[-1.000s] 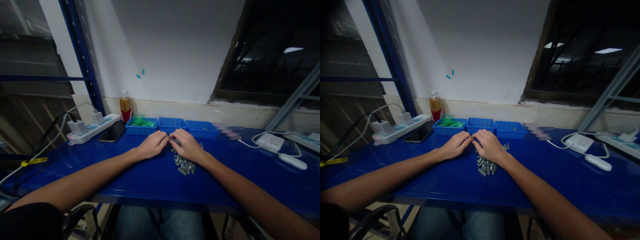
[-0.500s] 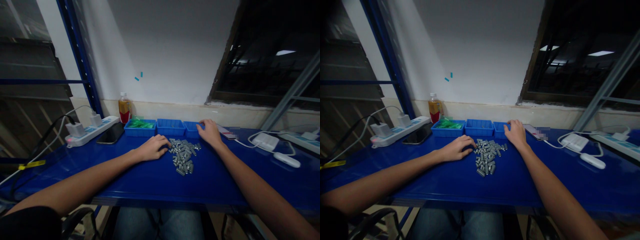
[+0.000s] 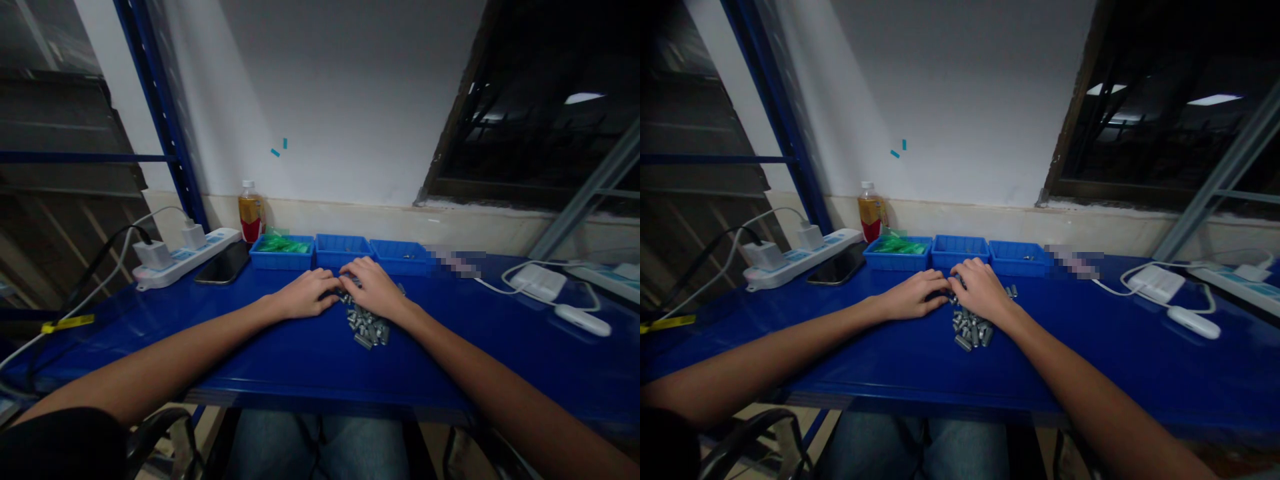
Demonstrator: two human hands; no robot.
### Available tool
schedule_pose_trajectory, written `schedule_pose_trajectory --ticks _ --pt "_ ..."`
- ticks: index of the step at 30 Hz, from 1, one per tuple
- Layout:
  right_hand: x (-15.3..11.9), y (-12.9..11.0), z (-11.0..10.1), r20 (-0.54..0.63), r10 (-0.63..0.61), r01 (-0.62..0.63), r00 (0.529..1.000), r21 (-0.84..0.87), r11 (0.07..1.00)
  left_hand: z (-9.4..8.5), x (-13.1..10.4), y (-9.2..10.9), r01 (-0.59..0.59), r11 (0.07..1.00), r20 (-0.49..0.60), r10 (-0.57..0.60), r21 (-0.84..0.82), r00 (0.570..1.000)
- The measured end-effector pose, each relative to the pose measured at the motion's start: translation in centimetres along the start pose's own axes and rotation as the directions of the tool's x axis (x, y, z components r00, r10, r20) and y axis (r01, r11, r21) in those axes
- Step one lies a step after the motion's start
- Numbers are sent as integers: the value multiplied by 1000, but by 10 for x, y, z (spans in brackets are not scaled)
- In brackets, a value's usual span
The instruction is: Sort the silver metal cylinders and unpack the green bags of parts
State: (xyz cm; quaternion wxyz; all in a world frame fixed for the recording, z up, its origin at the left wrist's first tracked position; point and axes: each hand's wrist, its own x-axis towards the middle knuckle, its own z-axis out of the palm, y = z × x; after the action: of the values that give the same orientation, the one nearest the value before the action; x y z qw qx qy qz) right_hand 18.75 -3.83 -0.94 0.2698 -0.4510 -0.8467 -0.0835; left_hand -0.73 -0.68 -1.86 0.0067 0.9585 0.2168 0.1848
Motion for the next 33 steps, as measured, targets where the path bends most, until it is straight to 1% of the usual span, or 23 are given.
schedule_pose_trajectory --ticks 6,10,14,16,19,21,23,26,28,30,33 --pt "0 12 -2 -1 44 -44 999 11 999 2 1 -2 39 995 -27 -41 -94 999" --pt "0 9 -3 17 10 -11 1000 40 999 4 1 -3 39 988 -82 -52 -151 995" --pt "0 7 -3 51 -24 22 998 52 998 5 2 -6 106 964 -120 -138 -245 983" --pt "0 8 -2 62 -30 27 998 53 998 6 2 -6 137 938 -121 -184 -318 975" --pt "-1 9 -2 75 -47 43 996 62 997 6 4 -7 153 893 -130 -227 -424 965" --pt "-1 9 -2 86 -67 61 994 70 996 6 5 -7 173 877 -116 -249 -447 962" --pt "-2 7 -3 98 -81 74 992 75 994 4 5 -6 171 906 -87 -220 -387 972" --pt "-2 5 -3 114 -85 77 990 74 994 -1 3 -4 77 983 -35 -84 -169 996" --pt "-2 5 -3 125 -83 74 989 75 994 -4 1 -1 31 998 -6 -32 -58 999" --pt "-2 6 -3 138 -81 70 987 79 994 -6 0 1 35 999 1 -35 -28 999" --pt "-1 8 -1 152 -82 70 985 82 994 -6 0 2 64 996 -10 -65 -68 998"
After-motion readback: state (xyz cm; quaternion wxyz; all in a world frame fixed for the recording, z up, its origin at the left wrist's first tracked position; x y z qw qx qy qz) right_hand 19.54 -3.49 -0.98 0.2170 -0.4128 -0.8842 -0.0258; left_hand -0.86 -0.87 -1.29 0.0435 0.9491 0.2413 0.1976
